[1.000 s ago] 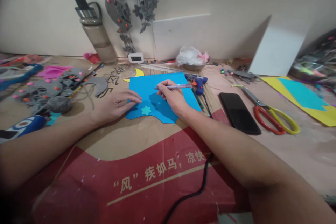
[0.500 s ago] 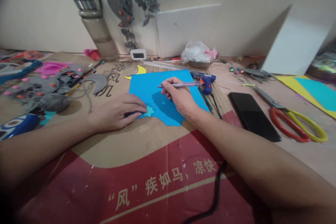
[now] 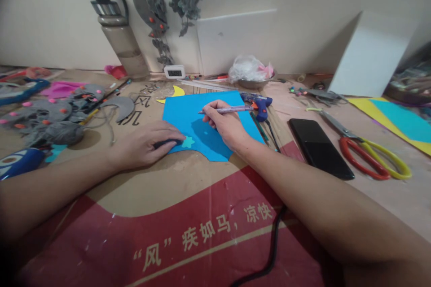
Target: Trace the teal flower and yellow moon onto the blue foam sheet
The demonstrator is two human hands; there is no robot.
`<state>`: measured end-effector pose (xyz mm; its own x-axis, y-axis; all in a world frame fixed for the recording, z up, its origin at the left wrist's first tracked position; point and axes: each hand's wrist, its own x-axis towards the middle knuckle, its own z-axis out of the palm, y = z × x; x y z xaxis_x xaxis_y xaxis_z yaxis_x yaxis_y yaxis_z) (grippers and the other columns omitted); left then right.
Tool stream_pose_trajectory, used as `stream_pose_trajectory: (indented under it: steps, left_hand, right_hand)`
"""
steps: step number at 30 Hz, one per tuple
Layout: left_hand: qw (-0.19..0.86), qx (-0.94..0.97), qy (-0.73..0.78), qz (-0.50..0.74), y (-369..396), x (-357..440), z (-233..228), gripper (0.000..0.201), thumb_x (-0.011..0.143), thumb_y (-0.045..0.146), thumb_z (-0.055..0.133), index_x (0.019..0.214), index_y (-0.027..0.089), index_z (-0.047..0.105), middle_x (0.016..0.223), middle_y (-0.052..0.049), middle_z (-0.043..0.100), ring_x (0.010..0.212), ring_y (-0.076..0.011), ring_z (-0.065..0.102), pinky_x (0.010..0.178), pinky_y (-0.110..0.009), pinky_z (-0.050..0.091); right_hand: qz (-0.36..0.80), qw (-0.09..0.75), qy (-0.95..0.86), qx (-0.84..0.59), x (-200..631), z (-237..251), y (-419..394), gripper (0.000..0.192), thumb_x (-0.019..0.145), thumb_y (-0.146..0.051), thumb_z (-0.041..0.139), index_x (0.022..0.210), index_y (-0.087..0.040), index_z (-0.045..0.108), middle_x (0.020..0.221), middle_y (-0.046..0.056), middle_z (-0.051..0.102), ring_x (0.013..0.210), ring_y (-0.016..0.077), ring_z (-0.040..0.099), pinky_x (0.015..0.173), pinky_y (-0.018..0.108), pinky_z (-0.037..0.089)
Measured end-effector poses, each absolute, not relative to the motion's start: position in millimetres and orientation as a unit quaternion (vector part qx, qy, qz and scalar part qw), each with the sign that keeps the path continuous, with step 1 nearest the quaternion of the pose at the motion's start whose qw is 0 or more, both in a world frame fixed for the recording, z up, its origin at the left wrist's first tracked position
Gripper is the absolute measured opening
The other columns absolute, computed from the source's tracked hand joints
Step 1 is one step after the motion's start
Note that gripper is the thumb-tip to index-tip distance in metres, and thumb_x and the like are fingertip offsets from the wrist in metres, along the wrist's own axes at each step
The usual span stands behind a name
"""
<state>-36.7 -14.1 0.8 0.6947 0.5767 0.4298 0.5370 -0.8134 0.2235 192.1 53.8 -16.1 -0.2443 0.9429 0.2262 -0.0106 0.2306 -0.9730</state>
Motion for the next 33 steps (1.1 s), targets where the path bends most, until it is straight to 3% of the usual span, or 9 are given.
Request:
stream_pose_trajectory:
  steps: [6,12,22,30,33]
  left_hand:
    - [0.062,0.849,0.393,0.347,-11.7,-42.4,4.0,0.019,0.095,0.02,0.051,0.103,0.018,0.068,0.102,-0.005,0.071,0.096,-0.0161,0.065,0.086,-0.031,0.052]
    - [0.062,0.93,0.294,0.213,-11.5,-37.6,2.6,0.026,0.099,0.026,0.049,0.116,0.02,0.067,0.121,-0.007,0.068,0.115,-0.0195,0.06,0.101,-0.037,0.045]
    - [0.066,0.929,0.27,0.243,-5.9,-45.9,-0.2,0.024,0.097,0.026,0.052,0.092,0.018,0.074,0.102,-0.007,0.072,0.096,-0.0174,0.065,0.088,-0.032,0.049]
    - [0.029,0.939,0.254,0.23,-5.6,-54.1,4.2,0.024,0.097,0.026,0.051,0.091,0.017,0.073,0.098,-0.008,0.07,0.092,-0.018,0.063,0.085,-0.032,0.049]
    - [0.017,0.945,0.248,0.213,-7.1,-51.4,3.0,0.024,0.098,0.026,0.051,0.101,0.017,0.072,0.104,-0.008,0.07,0.096,-0.0191,0.063,0.087,-0.033,0.048]
  right_hand:
    - [0.487,0.488,-0.621,-0.372,192.6,-17.6,54.3,0.017,0.085,-0.037,0.063,0.082,-0.02,0.059,0.068,-0.002,0.062,0.057,0.0085,0.05,0.052,0.022,0.036]
    - [0.485,0.494,-0.618,-0.373,191.7,-17.1,54.0,0.016,0.085,-0.035,0.063,0.081,-0.02,0.059,0.067,-0.002,0.062,0.056,0.0085,0.049,0.051,0.023,0.035]
    - [0.489,0.491,-0.62,-0.369,193.0,-17.0,51.7,0.014,0.085,-0.033,0.064,0.08,-0.02,0.06,0.068,-0.002,0.062,0.056,0.0079,0.049,0.05,0.022,0.034]
    - [0.483,0.491,-0.62,-0.376,191.9,-15.2,51.9,0.013,0.085,-0.031,0.063,0.08,-0.02,0.06,0.067,-0.002,0.062,0.056,0.0081,0.05,0.051,0.023,0.035]
    - [0.481,0.492,-0.619,-0.378,191.8,-15.6,52.4,0.013,0.085,-0.031,0.062,0.079,-0.02,0.06,0.066,-0.002,0.062,0.056,0.0081,0.049,0.05,0.023,0.035]
